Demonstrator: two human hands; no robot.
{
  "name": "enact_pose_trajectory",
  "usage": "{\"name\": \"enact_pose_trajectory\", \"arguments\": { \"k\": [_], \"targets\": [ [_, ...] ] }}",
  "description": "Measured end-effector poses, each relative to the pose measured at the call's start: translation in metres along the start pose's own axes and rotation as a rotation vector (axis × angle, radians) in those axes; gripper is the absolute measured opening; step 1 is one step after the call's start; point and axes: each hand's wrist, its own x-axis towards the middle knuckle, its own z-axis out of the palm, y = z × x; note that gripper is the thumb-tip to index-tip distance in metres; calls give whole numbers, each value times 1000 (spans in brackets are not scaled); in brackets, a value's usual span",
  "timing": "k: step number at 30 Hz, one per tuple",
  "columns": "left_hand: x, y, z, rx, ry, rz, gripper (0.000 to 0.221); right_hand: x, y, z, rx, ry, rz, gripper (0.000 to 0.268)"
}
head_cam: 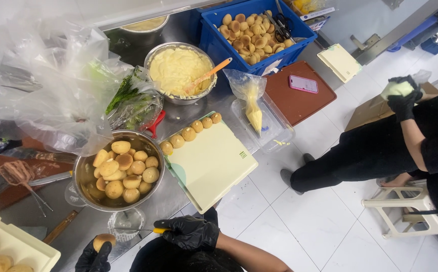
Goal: Filling pastry puffs with cream and arranging them on a tray.
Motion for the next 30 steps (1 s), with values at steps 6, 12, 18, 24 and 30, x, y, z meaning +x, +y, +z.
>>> {"name": "enact_pose_trajectory", "arguments": {
  "k": [6,12,18,24,30],
  "targets": [
    [8,-2,-4,129,11,8,44,1,4,1,-17,-10,11,51],
    [7,5,-7,236,2,-15,46,-3,-12,-7,23,14,-21,50],
    [12,5,-8,293,17,-100,53,-1,-11,-6,-49,-9,1,51],
    [1,12,-3,270,15,-93,54,-3,-11,-7,15,-6,-14,52],
    [-31,46,25,49,14,-174,49,0,-8,-7,-10,-71,44,50]
  ]
}}
